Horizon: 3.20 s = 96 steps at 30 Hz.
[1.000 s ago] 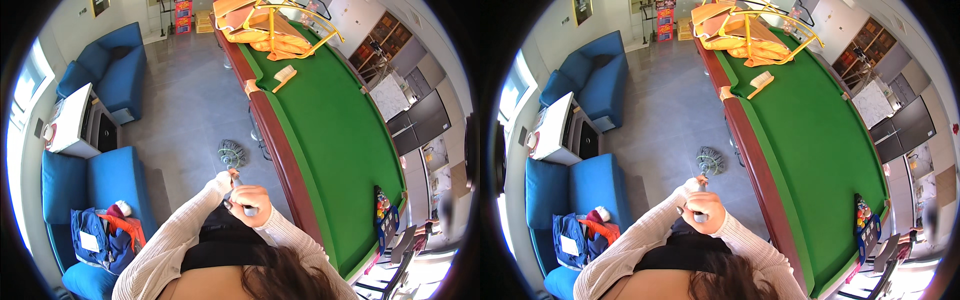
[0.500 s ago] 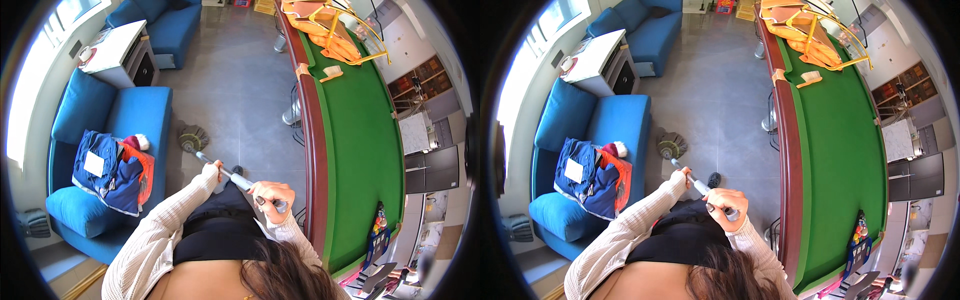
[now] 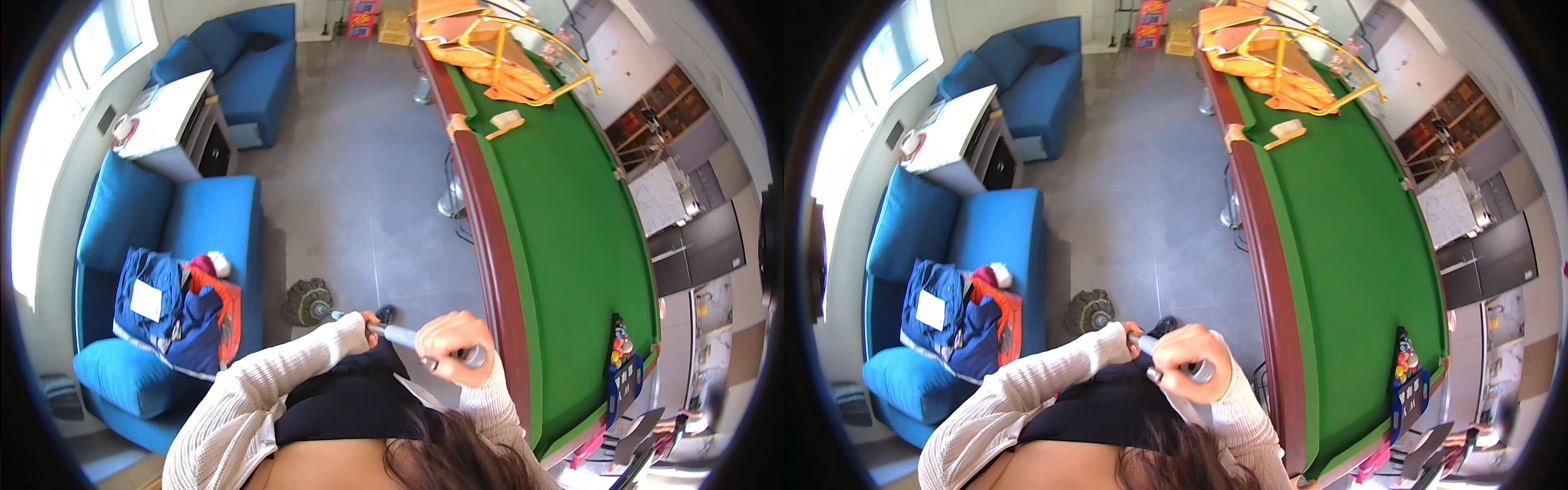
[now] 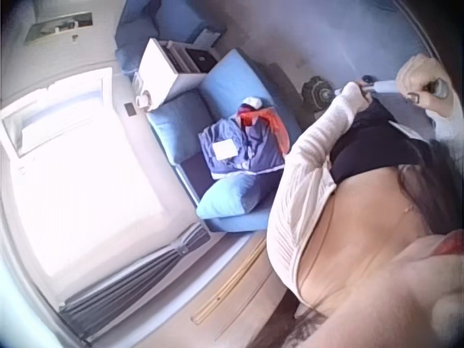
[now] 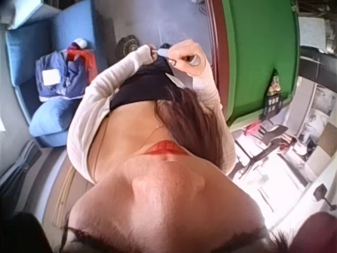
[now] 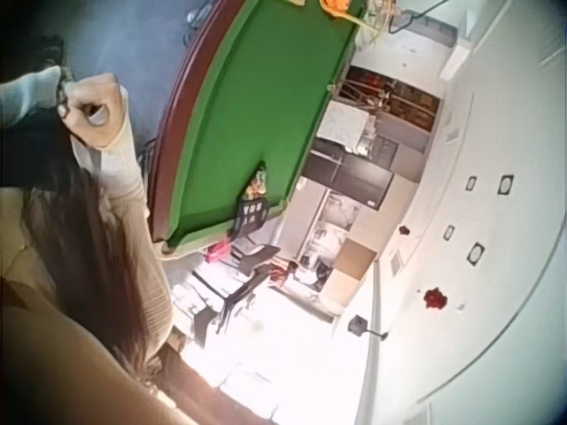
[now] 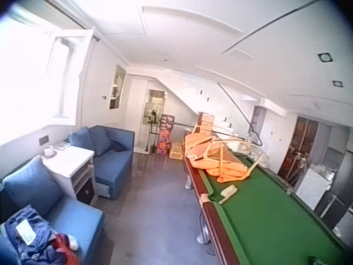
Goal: The person mops the floor using a mop with a long handle. They clean the area around a glass table, a blue sofa, and a pool table, moving the mop back and forth to cover the surface.
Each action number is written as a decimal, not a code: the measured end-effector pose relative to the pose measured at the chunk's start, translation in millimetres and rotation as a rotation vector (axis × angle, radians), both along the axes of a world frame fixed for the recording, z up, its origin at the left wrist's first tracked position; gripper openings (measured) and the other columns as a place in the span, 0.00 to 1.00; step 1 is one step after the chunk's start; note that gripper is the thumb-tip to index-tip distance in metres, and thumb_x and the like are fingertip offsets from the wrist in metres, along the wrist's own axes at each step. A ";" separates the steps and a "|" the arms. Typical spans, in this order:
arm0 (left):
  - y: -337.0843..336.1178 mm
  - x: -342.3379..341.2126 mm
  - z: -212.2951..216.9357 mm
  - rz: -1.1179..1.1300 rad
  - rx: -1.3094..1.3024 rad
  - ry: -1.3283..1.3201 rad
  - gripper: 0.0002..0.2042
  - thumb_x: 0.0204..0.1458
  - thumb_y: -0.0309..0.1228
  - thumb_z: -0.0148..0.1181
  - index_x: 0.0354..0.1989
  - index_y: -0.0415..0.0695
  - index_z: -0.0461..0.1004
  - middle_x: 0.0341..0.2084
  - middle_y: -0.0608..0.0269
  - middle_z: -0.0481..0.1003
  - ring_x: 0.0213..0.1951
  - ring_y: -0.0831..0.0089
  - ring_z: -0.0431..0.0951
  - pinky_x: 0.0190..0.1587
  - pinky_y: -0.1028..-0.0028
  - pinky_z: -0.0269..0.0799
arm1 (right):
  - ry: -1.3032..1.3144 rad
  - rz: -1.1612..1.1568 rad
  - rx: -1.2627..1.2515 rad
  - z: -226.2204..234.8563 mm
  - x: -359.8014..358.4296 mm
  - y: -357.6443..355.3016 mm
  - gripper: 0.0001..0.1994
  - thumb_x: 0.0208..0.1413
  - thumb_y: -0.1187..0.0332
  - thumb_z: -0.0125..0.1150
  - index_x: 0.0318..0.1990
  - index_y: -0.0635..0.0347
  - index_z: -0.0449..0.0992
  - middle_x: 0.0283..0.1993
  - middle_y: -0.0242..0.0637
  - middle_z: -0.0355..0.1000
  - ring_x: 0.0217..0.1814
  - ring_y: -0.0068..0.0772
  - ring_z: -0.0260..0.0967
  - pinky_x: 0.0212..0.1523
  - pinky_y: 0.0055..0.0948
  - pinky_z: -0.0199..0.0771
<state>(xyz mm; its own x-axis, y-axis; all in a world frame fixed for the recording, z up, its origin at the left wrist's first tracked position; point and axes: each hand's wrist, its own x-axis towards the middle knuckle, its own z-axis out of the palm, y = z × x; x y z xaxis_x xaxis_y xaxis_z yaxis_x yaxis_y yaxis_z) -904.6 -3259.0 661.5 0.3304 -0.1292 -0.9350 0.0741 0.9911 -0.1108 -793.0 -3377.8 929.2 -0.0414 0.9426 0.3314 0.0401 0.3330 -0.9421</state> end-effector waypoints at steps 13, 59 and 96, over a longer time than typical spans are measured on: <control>38.3 156.5 -67.9 -0.520 0.304 -0.393 0.11 0.42 0.29 0.60 0.15 0.49 0.64 0.11 0.66 0.64 0.16 0.67 0.65 0.22 0.66 0.64 | -0.245 -0.123 0.099 -37.6 50.4 8.9 0.12 0.43 0.80 0.54 0.16 0.62 0.57 0.16 0.38 0.54 0.18 0.40 0.54 0.21 0.35 0.54; 70.3 151.2 -148.0 0.023 0.404 -0.209 0.09 0.39 0.27 0.59 0.17 0.49 0.62 0.12 0.65 0.59 0.16 0.67 0.61 0.20 0.65 0.58 | -0.134 -0.534 0.128 -77.5 54.4 4.1 0.07 0.44 0.85 0.57 0.20 0.68 0.66 0.22 0.41 0.71 0.24 0.31 0.70 0.28 0.26 0.69; -195.1 -40.0 -40.3 0.397 0.654 0.252 0.10 0.52 0.30 0.49 0.26 0.40 0.75 0.15 0.59 0.66 0.13 0.70 0.65 0.15 0.70 0.65 | 0.170 -0.178 0.018 -71.0 -28.0 -187.3 0.11 0.45 0.82 0.47 0.13 0.69 0.63 0.14 0.40 0.65 0.17 0.30 0.65 0.25 0.28 0.68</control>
